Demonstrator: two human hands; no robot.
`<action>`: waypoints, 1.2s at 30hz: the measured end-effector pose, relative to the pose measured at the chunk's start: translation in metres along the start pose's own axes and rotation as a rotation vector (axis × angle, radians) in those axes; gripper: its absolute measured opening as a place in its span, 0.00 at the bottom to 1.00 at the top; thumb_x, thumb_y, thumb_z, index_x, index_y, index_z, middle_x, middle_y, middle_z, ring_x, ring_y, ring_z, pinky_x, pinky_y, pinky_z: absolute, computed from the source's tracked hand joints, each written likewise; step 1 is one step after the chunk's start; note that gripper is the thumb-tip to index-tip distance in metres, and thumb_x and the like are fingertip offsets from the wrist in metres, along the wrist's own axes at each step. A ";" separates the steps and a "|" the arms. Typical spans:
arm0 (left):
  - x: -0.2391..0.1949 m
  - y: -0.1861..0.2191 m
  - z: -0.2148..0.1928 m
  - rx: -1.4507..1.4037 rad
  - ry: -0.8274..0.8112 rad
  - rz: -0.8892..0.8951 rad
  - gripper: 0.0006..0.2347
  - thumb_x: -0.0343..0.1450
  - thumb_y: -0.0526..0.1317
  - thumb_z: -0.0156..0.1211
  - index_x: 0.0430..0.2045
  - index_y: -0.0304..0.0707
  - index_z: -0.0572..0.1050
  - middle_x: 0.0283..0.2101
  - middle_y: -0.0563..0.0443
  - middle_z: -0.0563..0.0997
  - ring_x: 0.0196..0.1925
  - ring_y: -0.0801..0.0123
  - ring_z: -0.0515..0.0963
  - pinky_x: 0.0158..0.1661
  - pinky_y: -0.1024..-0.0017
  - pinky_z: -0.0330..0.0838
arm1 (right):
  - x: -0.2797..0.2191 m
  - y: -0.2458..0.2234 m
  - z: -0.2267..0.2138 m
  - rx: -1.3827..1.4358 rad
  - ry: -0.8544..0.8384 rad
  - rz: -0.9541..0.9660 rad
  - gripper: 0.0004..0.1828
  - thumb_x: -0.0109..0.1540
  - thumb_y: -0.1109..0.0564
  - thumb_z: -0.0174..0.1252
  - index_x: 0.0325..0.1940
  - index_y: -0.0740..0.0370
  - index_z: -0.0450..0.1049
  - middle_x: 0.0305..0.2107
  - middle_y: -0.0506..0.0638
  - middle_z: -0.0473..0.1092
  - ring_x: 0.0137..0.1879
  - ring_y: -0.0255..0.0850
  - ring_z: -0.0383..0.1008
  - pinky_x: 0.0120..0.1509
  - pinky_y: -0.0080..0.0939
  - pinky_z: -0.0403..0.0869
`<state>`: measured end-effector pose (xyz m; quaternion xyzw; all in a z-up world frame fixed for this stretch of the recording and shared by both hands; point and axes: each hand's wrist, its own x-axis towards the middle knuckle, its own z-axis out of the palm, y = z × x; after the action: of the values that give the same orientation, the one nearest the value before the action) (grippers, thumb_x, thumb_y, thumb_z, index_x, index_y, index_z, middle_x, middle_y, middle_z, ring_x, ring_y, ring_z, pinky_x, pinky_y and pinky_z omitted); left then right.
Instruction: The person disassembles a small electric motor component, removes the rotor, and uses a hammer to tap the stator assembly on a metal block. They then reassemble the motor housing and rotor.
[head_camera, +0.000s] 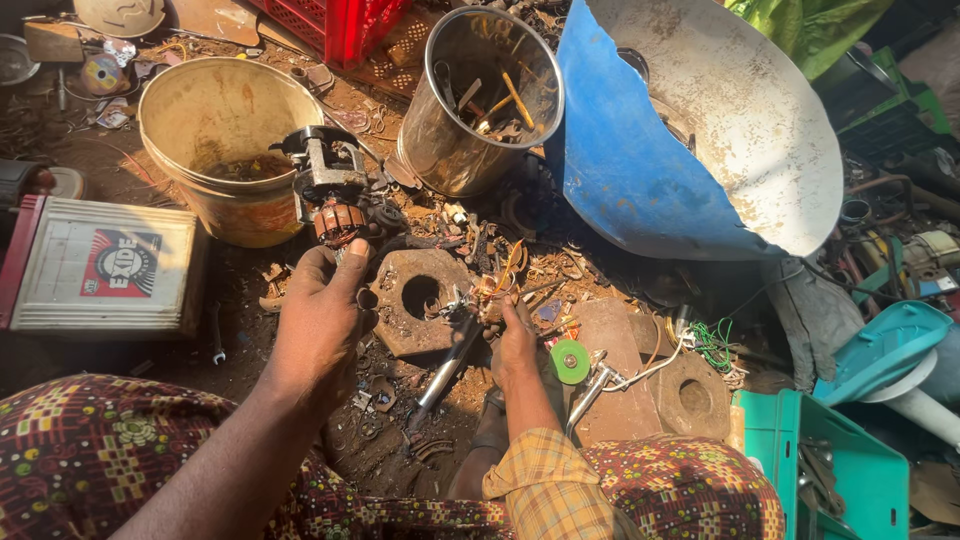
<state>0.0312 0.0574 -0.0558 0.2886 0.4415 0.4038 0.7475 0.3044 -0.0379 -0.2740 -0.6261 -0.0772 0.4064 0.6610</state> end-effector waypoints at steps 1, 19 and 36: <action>0.000 0.000 0.000 0.006 0.008 -0.009 0.14 0.74 0.48 0.57 0.42 0.36 0.71 0.28 0.56 0.72 0.22 0.80 0.66 0.21 0.79 0.61 | 0.002 0.004 0.000 -0.041 0.033 0.007 0.26 0.66 0.47 0.57 0.68 0.54 0.65 0.52 0.47 0.71 0.52 0.40 0.67 0.55 0.50 0.65; 0.002 -0.012 -0.002 0.013 0.020 -0.030 0.13 0.73 0.44 0.59 0.43 0.33 0.71 0.25 0.54 0.73 0.20 0.79 0.65 0.20 0.77 0.58 | 0.000 0.065 -0.006 -1.189 -0.039 -0.489 0.14 0.65 0.53 0.59 0.53 0.60 0.77 0.48 0.60 0.74 0.60 0.53 0.71 0.63 0.52 0.69; -0.006 -0.007 -0.002 -0.066 -0.006 -0.058 0.14 0.74 0.43 0.55 0.45 0.30 0.69 0.38 0.45 0.78 0.37 0.71 0.79 0.37 0.70 0.79 | 0.008 0.007 0.043 -1.409 -0.266 0.024 0.58 0.47 0.43 0.71 0.76 0.55 0.51 0.62 0.58 0.66 0.67 0.50 0.68 0.73 0.48 0.65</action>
<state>0.0301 0.0488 -0.0595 0.2520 0.4339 0.3956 0.7692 0.2804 -0.0001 -0.2744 -0.8499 -0.3944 0.3402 0.0800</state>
